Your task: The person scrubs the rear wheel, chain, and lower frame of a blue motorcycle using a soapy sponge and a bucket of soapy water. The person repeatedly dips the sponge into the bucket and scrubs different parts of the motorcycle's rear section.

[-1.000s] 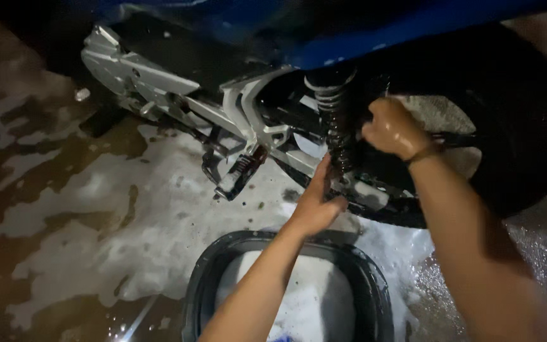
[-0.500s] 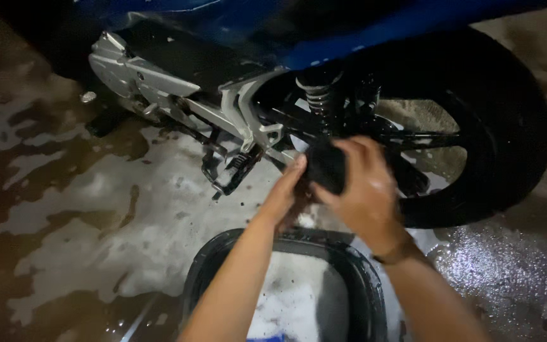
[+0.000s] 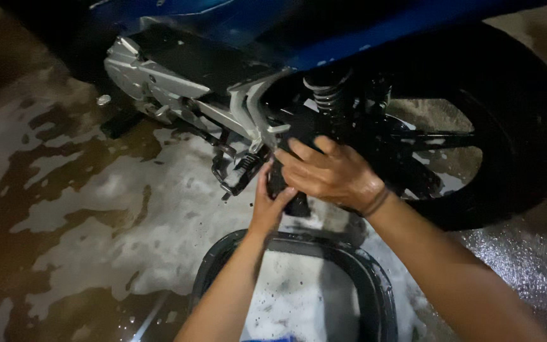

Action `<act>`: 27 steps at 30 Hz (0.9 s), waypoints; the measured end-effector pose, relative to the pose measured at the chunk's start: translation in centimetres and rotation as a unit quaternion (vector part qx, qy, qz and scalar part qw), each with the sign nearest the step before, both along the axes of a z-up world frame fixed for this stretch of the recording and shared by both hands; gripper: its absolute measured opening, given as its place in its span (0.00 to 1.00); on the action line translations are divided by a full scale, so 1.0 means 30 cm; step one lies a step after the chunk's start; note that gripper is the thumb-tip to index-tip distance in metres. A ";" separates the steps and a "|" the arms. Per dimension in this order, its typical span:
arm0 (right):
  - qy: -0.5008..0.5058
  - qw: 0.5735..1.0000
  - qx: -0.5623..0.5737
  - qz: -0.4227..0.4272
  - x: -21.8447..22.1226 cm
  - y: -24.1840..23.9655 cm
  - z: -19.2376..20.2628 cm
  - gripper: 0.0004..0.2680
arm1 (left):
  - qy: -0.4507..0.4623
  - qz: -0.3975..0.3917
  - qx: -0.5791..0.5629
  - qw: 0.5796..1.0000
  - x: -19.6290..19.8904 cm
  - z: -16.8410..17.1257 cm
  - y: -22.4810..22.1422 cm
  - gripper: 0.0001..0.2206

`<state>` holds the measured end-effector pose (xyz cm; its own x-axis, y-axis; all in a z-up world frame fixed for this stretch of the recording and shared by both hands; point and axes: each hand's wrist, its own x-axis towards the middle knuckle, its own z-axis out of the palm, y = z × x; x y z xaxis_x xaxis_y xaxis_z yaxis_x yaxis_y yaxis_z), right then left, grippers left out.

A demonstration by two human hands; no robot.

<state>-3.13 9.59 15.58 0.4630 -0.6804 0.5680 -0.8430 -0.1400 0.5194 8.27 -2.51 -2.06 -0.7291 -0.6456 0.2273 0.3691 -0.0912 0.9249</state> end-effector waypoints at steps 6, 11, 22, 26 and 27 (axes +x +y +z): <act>0.210 0.920 0.112 -0.313 0.030 -0.070 -0.079 0.16 | -0.068 0.221 -0.318 0.919 -0.067 0.070 0.116 0.35; 0.112 0.904 0.084 -0.405 0.008 -0.124 -0.199 0.16 | -0.024 0.172 -0.385 0.906 -0.123 0.073 0.107 0.35; -0.090 0.928 0.015 -0.362 0.039 -0.094 -0.348 0.22 | -0.090 0.177 -0.350 0.916 -0.217 -0.064 0.027 0.28; -0.422 0.870 -0.015 -0.254 -0.055 -0.219 -0.398 0.30 | -0.044 0.269 -0.305 0.912 -0.257 -0.072 -0.003 0.23; -0.507 0.829 -0.020 -0.236 -0.081 -0.248 -0.397 0.33 | -0.037 0.303 -0.301 0.904 -0.275 -0.067 -0.002 0.22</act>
